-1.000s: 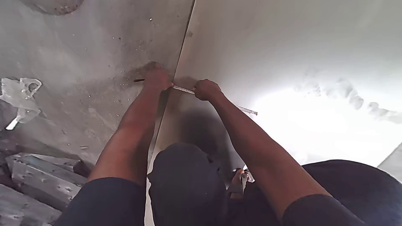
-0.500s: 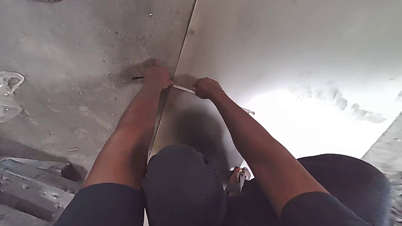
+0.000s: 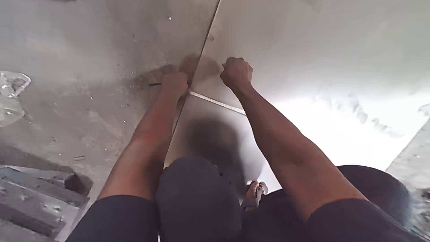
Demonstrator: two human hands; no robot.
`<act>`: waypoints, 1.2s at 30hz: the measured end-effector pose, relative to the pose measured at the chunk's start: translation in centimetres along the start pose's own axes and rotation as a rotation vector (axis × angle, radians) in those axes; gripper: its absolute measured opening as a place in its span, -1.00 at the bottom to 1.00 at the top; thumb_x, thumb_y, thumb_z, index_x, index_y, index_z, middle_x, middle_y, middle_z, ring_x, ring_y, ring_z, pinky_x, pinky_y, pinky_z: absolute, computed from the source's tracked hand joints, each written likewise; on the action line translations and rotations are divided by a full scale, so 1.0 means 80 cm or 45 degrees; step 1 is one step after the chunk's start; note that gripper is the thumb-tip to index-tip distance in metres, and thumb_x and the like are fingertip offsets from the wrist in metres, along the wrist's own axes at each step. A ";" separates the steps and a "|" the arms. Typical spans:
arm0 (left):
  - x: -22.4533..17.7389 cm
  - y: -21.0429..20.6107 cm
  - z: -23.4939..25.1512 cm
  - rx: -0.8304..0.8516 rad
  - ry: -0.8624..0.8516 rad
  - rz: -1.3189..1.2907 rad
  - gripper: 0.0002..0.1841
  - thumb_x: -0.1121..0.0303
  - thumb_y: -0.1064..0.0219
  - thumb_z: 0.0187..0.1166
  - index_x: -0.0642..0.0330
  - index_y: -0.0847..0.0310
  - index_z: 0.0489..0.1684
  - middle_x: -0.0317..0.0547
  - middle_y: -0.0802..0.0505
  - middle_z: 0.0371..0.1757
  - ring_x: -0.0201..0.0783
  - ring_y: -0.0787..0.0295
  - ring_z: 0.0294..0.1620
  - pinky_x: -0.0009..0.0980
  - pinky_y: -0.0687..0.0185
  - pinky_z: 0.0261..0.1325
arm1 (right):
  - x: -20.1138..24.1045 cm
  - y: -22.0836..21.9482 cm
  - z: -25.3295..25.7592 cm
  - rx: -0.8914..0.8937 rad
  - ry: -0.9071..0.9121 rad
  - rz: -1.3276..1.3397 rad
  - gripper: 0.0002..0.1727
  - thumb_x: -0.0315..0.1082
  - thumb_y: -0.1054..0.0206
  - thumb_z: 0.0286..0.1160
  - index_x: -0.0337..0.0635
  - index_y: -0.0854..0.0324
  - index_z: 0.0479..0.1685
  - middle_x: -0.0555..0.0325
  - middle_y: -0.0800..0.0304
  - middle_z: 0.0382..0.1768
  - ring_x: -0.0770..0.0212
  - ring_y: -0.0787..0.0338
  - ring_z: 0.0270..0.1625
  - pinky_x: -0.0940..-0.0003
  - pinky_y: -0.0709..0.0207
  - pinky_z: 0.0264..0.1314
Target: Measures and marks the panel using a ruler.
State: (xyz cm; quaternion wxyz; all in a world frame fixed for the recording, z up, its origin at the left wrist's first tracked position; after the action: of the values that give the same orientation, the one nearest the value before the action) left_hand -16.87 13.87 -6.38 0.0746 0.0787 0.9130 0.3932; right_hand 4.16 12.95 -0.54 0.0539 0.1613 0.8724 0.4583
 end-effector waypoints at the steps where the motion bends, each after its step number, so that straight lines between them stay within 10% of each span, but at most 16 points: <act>1: -0.001 0.000 0.001 -0.004 -0.007 -0.006 -0.38 -0.14 -0.51 0.43 0.11 -0.70 0.33 0.30 -0.60 0.56 0.42 -0.44 0.60 0.55 -0.42 0.38 | -0.007 -0.004 0.001 0.043 0.022 0.028 -0.60 -0.01 -0.17 0.65 -0.13 -0.73 0.02 -0.15 -0.83 0.13 -0.24 -0.82 0.22 -0.37 -0.63 0.01; 8: -0.005 -0.007 0.004 0.075 0.026 0.057 -0.42 -0.16 -0.43 0.50 0.12 -0.73 0.27 0.33 -0.69 0.44 0.39 -0.59 0.49 0.53 -0.51 0.29 | -0.014 -0.115 -0.041 0.417 0.176 0.010 -0.52 0.09 -0.03 0.74 -0.07 -0.74 -0.10 -0.10 -0.85 -0.01 -0.19 -0.85 0.11 -0.36 -0.64 -0.09; 24: -0.006 -0.009 0.003 0.011 -0.020 -0.013 -0.39 -0.10 -0.50 0.45 0.03 -0.67 0.42 0.29 -0.55 0.62 0.39 -0.36 0.68 0.52 -0.47 0.39 | 0.002 -0.129 -0.023 0.478 0.422 -0.041 -0.54 0.02 -0.16 0.73 -0.16 -0.74 -0.27 -0.14 -0.83 -0.14 -0.18 -0.84 0.02 -0.32 -0.64 -0.05; 29: -0.003 -0.012 0.006 0.042 -0.043 -0.029 -0.41 -0.07 -0.49 0.48 0.08 -0.67 0.40 0.34 -0.59 0.57 0.45 -0.47 0.58 0.56 -0.43 0.36 | 0.018 -0.093 -0.051 0.357 0.083 -0.145 -0.58 0.09 -0.37 0.33 -0.12 -0.71 -0.22 -0.11 -0.84 -0.08 -0.19 -0.85 0.02 -0.30 -0.60 -0.21; 36: 0.000 0.000 0.002 -0.030 0.014 0.021 -0.49 -0.10 -0.44 0.48 0.00 -0.74 0.28 0.32 -0.66 0.47 0.41 -0.59 0.45 0.58 -0.41 0.31 | -0.043 0.069 0.006 -0.153 -0.068 0.014 -0.57 -0.08 -0.13 0.65 -0.18 -0.66 0.23 -0.23 -0.79 0.24 -0.30 -0.79 0.29 -0.40 -0.62 0.05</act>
State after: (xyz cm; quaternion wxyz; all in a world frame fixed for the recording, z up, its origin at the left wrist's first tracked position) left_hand -16.81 14.00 -6.50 0.0672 0.0833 0.9080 0.4051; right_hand 8.80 15.09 3.55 0.0841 0.1749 0.8407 0.5056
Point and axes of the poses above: each hand's wrist, its own z-axis towards the middle knuckle, its own y-axis out of the back of the hand, x = y × z, the point moved 9 cm from there along z, towards the middle knuckle
